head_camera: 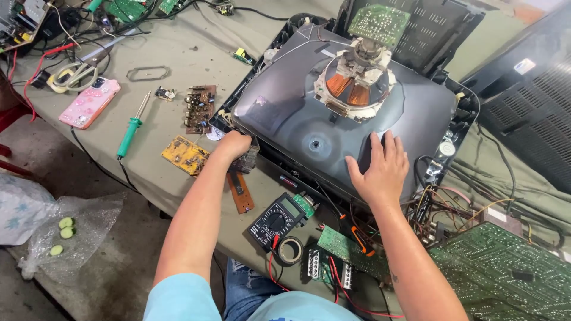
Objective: Cleaning the internal components and the back of a CRT television tube using a cloth and repositioning circuit boards.
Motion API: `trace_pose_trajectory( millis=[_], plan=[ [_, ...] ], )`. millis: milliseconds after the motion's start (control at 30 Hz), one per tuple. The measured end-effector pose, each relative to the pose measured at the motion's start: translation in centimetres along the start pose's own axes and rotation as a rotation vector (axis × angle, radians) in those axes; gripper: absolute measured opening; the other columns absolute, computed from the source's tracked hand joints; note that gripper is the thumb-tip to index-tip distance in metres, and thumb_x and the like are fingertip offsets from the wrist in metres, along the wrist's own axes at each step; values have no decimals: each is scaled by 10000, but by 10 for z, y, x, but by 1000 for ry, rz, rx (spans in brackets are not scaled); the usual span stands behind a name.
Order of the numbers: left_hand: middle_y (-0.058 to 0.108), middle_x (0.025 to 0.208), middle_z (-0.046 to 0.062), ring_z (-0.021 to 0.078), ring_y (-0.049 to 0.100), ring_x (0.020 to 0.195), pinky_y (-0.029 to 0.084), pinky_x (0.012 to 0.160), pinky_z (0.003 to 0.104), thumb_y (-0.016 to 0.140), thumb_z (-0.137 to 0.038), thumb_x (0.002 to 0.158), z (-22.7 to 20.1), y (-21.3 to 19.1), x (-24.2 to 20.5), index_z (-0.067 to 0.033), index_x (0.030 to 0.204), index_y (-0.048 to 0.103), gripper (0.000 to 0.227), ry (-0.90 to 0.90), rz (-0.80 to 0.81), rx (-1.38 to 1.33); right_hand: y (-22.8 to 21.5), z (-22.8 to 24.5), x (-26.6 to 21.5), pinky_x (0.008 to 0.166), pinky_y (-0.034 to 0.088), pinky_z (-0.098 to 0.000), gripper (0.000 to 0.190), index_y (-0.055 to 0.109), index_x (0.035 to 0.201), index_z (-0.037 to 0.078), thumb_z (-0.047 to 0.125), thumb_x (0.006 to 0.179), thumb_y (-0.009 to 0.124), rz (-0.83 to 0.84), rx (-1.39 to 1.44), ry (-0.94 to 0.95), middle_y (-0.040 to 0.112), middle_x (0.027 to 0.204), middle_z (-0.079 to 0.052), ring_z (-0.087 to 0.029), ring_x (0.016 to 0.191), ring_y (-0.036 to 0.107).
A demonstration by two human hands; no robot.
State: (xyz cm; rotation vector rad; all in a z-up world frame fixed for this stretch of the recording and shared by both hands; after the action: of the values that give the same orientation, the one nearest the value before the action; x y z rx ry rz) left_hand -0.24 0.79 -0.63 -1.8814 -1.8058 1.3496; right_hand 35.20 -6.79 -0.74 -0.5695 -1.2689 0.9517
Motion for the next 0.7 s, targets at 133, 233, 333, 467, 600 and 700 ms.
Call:
trace_pose_trajectory(
  millis=[133,233,333,467,600,700],
  plan=[
    [609,1350,349,458,564,1313,467,1082,545,494,-273,975,3,1,8,149,1329,605,562,10,14,6,2,-1,1,1117,315,-640,752,526,1488,91,574,927,664,-6,1,-2,447,1527,-215,-441,1444,393],
    [637,1309,338,481,586,1268,471,1065,538,523,-314,950,17,6,25,113,1276,663,555,76,45,50,3,-2,0,1112,327,-635,756,536,1479,89,588,924,658,-14,-9,-6,456,1523,-211,-439,1438,408],
    [672,1286,283,434,592,1283,440,1090,510,542,-361,960,17,-8,8,60,1230,713,529,106,48,-30,2,-2,-1,1114,329,-625,748,541,1477,96,581,923,668,-29,-21,-24,466,1521,-204,-429,1435,417],
    [738,1126,216,412,645,1180,473,1019,497,628,-396,943,44,-49,6,-42,1057,786,405,271,-132,-141,3,-2,0,1108,338,-631,753,541,1480,89,573,920,677,-40,-22,-31,468,1520,-211,-436,1431,420],
    [709,1246,186,377,632,1238,479,1041,478,706,-459,909,38,-81,-30,-117,1170,751,433,247,-186,-173,5,-4,0,1107,339,-625,765,544,1480,82,578,914,682,-51,-33,-47,462,1529,-207,-432,1428,422],
    [705,1241,185,392,627,1231,483,1040,513,782,-358,819,52,-55,-3,-162,1255,702,485,359,-204,-123,4,-3,0,1098,348,-635,759,541,1485,85,566,916,684,-51,-26,-45,459,1530,-209,-439,1426,423]
  ],
)
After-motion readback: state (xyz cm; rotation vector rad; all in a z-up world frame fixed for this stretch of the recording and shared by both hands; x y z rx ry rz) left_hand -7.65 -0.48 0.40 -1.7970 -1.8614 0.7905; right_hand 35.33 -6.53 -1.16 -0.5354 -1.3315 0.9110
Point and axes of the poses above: each hand's wrist, its own x-axis towards the middle knuckle, its own y-axis out of the palm, z = x × y, the point moved 1 cm from there along x, towards the middle knuckle
